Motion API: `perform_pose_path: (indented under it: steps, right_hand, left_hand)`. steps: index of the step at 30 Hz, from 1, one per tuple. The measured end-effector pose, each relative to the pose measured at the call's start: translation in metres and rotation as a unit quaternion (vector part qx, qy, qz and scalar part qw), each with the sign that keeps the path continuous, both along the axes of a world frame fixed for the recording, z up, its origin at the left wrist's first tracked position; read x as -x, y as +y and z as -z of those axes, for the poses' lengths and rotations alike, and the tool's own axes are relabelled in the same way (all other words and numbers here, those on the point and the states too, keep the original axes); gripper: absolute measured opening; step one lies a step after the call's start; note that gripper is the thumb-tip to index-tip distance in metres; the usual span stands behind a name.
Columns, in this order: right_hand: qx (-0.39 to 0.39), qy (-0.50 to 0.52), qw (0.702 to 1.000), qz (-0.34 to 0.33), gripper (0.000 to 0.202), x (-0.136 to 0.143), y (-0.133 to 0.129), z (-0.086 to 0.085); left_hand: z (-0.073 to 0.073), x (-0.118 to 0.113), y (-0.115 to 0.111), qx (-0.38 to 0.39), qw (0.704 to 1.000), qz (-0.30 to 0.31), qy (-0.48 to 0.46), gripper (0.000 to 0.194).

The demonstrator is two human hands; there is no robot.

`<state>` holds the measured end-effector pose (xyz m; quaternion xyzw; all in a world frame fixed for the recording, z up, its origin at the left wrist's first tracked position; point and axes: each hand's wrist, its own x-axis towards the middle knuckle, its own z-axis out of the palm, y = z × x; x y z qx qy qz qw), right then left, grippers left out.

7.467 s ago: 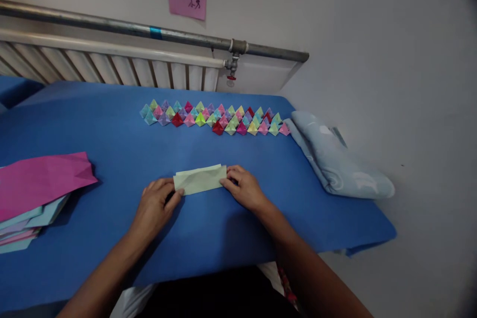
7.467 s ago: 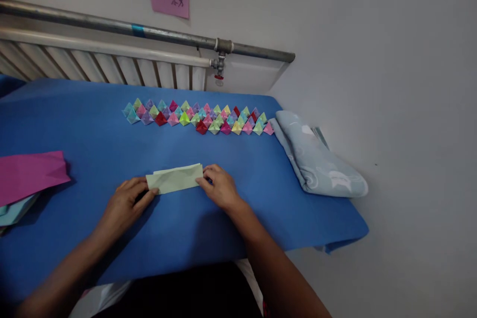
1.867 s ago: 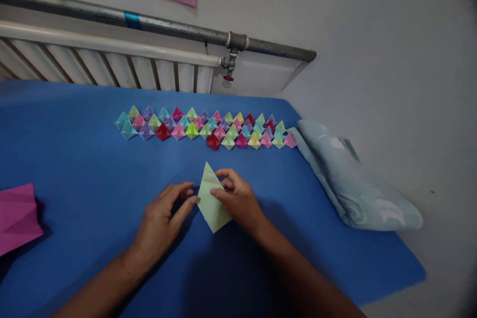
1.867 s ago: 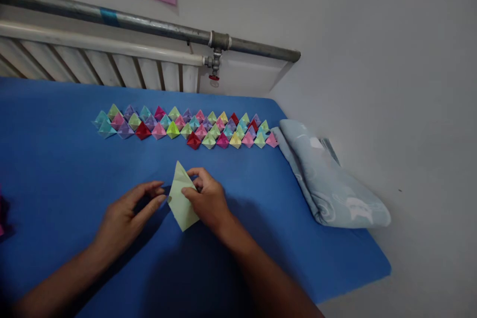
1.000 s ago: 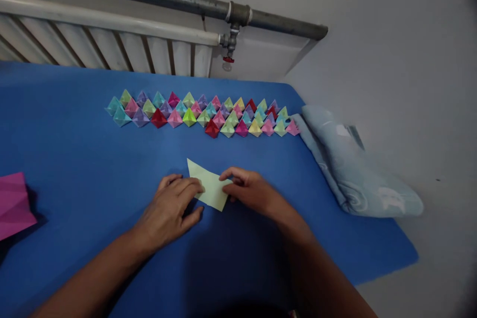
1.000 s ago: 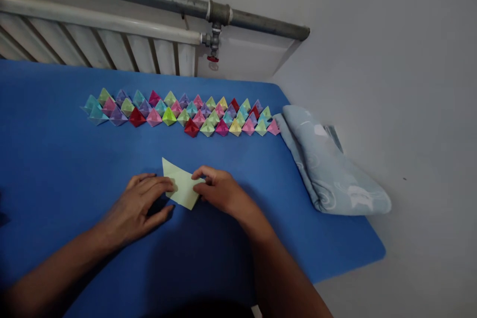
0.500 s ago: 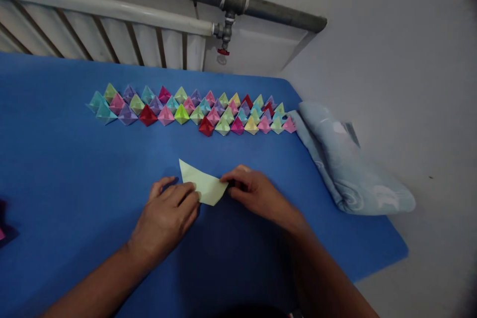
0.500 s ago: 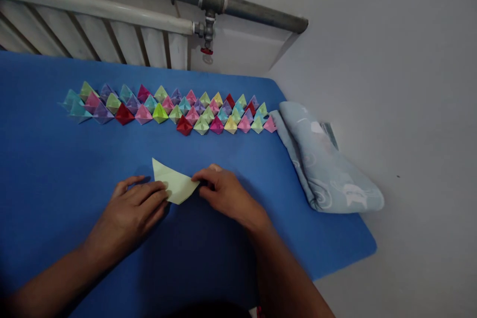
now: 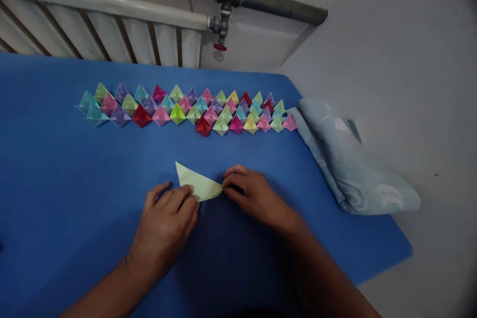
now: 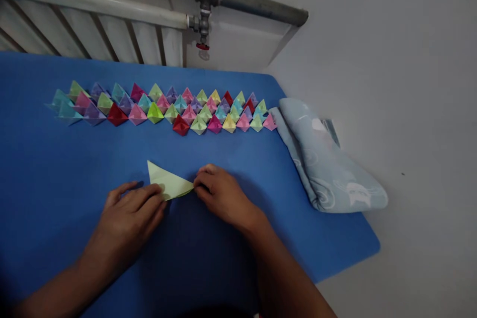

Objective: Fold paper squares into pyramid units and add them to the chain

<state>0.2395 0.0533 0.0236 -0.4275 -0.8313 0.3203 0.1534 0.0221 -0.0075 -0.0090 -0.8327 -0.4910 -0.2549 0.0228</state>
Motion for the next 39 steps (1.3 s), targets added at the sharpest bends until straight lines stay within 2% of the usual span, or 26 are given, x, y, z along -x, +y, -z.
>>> perform_pose_path:
  steps: [17, 27, 31, 35, 39]
  right_hand:
    - [0.000, -0.027, 0.997, 0.076, 0.013, 0.009, -0.001, 0.005]
    - [0.007, -0.052, 0.994, 0.099, 0.012, 0.011, 0.000, 0.003]
    - [-0.020, -0.077, 0.992, 0.093, 0.007, 0.013, -0.002, 0.004]
    - [-0.070, -0.079, 0.994, 0.036, 0.028, 0.017, -0.006, 0.009]
    - [-0.074, -0.106, 0.992, 0.008, 0.025, 0.015, -0.008, 0.007]
  left_hand:
    - [-0.001, -0.003, 0.007, 0.085, 0.992, -0.067, -0.065, 0.022]
    - [-0.001, -0.001, 0.005, 0.112, 0.990, -0.075, -0.051, 0.019]
    - [0.003, 0.000, 0.003, 0.089, 0.994, -0.060, -0.006, 0.030]
    - [0.002, 0.000, -0.001, 0.071, 0.995, -0.038, 0.053, 0.045]
    - [-0.001, 0.000, -0.012, 0.047, 0.995, -0.017, 0.089, 0.052]
